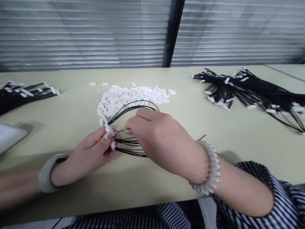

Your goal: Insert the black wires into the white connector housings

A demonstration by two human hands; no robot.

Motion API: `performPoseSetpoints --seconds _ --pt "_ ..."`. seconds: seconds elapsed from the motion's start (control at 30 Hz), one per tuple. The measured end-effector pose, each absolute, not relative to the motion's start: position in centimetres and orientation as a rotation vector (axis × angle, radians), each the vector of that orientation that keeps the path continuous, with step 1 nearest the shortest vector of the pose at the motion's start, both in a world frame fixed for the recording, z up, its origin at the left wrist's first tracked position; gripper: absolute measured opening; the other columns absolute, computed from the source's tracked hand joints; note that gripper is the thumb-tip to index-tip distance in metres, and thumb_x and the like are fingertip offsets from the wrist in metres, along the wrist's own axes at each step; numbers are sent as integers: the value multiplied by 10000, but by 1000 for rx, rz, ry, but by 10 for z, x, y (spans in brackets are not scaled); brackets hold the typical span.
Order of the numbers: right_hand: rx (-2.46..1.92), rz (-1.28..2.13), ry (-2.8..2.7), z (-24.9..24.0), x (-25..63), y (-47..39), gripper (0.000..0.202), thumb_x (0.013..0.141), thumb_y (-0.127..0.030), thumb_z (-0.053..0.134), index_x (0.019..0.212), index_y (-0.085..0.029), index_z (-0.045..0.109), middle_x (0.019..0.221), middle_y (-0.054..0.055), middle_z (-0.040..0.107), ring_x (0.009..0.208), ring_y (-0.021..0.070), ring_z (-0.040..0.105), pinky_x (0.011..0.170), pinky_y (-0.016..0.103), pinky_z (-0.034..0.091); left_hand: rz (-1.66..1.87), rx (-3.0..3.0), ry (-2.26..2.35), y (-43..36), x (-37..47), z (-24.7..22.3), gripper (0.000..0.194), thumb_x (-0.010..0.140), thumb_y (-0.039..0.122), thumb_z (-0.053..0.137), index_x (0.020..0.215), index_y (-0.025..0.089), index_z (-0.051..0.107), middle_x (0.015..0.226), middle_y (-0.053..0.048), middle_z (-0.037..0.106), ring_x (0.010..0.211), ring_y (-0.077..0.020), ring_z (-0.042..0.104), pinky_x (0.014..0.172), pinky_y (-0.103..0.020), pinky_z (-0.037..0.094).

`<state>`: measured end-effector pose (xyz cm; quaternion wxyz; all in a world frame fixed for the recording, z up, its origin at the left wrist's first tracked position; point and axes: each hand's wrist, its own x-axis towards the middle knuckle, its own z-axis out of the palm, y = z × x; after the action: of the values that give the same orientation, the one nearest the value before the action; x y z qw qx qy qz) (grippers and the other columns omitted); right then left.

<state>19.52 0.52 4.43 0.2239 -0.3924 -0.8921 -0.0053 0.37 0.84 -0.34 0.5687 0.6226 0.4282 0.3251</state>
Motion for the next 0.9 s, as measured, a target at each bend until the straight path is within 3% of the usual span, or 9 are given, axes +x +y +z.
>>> performPoseSetpoints --seconds 0.3,0.5,0.73,0.9 --pt "-977 -77 -2542 35 190 9 197 769 -62 399 767 -140 581 731 20 530 694 89 452 611 214 364 752 1513 978 7 4 -4 263 879 364 304 788 162 446 648 23 420 548 -73 417 522 -202 390" --pt "-942 -120 -2547 33 192 11 186 814 -120 392 795 -146 576 746 17 527 690 89 433 611 216 359 729 1574 1000 7 3 -5 266 884 347 289 776 156 439 643 24 426 540 -70 416 504 -194 380" --pt "-750 -369 -2607 25 181 16 215 829 -144 368 680 -150 522 647 6 474 609 98 346 590 242 327 711 1572 1007 8 2 -9 281 880 347 300 675 174 386 564 44 399 490 -71 382 473 -191 371" --pt "-792 -424 -2499 31 184 14 178 811 -150 408 698 -155 545 702 23 513 679 109 404 637 257 346 725 1464 1030 8 4 -8 291 869 379 326 691 168 419 578 40 419 486 -61 395 461 -178 373"
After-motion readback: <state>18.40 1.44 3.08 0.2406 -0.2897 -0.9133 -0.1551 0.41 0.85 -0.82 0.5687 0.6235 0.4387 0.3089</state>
